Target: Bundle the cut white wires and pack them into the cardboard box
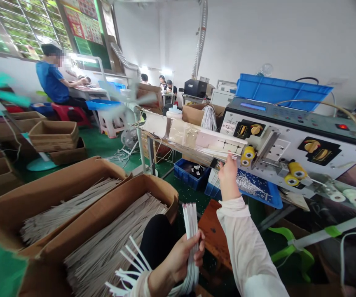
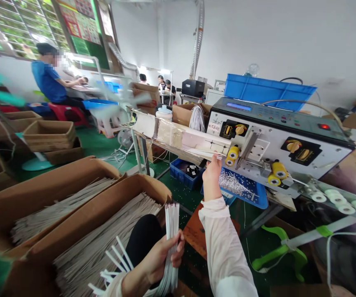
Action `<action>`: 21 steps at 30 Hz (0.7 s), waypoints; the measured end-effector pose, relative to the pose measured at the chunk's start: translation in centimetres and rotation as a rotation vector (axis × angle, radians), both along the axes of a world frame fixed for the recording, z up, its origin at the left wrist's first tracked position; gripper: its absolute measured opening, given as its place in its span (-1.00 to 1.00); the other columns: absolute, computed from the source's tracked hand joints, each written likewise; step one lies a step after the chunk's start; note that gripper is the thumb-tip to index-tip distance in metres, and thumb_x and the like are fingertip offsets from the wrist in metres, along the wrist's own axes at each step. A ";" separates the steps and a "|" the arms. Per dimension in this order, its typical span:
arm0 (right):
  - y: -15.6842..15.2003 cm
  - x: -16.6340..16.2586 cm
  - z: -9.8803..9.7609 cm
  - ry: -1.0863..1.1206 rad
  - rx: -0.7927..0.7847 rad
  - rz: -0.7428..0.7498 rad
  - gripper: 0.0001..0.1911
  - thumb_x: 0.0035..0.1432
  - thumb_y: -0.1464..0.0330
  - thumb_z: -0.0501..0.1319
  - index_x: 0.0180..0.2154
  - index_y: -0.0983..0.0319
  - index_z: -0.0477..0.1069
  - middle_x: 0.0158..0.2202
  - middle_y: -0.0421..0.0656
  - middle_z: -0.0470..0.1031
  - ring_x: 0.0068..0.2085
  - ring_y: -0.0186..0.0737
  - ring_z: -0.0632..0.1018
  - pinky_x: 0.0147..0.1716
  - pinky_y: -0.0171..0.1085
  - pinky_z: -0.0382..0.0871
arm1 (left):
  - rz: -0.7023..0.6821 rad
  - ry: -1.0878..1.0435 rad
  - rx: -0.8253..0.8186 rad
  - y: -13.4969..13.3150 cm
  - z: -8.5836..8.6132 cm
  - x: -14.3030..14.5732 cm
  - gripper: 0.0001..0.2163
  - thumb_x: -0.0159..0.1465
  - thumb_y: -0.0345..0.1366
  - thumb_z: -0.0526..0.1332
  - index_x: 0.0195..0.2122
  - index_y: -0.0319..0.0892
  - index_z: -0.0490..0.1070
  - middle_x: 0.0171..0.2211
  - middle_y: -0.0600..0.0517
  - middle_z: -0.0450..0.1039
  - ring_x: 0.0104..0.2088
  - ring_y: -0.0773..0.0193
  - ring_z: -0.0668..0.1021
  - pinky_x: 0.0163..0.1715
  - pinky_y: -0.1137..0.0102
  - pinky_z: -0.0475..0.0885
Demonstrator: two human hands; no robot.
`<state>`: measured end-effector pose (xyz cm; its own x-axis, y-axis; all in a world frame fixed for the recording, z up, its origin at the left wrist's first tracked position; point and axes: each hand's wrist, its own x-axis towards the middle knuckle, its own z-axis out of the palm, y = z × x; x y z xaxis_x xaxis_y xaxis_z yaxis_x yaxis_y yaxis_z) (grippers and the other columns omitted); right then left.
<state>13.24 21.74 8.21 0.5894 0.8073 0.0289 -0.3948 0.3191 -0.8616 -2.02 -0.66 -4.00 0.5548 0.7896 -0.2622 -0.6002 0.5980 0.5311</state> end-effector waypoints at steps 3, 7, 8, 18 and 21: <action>-1.4 -0.7 -0.6 -0.092 0.038 -0.052 -0.61 0.17 0.12 0.13 -0.02 0.12 0.38 0.15 -0.16 0.43 0.19 -0.24 0.40 0.18 -0.14 0.27 | -0.022 -0.023 0.022 0.1 0.4 0.0 -0.63 0.12 -0.04 0.43 -0.33 -0.20 0.36 -0.58 0.19 0.19 -0.66 0.52 0.12 -0.63 0.49 -0.02; -6.2 -0.9 -1.9 -0.349 0.303 -0.071 -0.63 0.26 0.07 0.09 -0.05 0.15 0.37 0.09 -0.08 0.48 0.14 -0.15 0.48 0.18 -0.09 0.32 | -0.026 -0.027 0.055 0.2 1.2 -0.4 -0.65 0.14 -0.07 0.42 -0.35 -0.20 0.35 -0.59 0.19 0.16 -0.66 0.52 0.11 -0.63 0.50 -0.02; -7.9 -0.5 -2.2 -0.430 0.344 -0.051 -0.66 0.29 0.08 0.08 -0.07 0.15 0.38 0.07 -0.06 0.49 0.12 -0.12 0.50 0.14 -0.08 0.36 | -0.024 -0.025 0.057 0.3 1.5 -0.6 -0.66 0.14 -0.07 0.41 -0.35 -0.20 0.34 -0.60 0.19 0.16 -0.66 0.52 0.11 -0.63 0.50 -0.01; -21.6 7.0 -0.9 -1.424 0.046 0.939 -0.76 0.37 0.21 0.09 -0.27 0.09 0.50 -0.38 -0.16 0.54 -0.36 -0.16 0.56 -0.27 -0.22 0.43 | 0.007 0.038 0.201 2.7 3.9 -1.7 -0.69 0.16 -0.10 0.41 -0.38 -0.26 0.41 -0.55 0.07 0.39 -0.66 0.48 0.28 -0.66 0.50 0.15; -21.8 5.8 -0.3 -1.351 0.031 1.013 -0.69 0.37 0.17 0.08 -0.36 0.13 0.46 -0.42 -0.17 0.51 -0.39 -0.21 0.51 -0.30 -0.26 0.42 | -0.057 0.037 0.191 3.0 3.1 0.3 -0.66 0.15 -0.09 0.41 -0.39 -0.31 0.44 -0.48 -0.07 0.49 -0.56 0.32 0.49 -0.54 0.43 0.36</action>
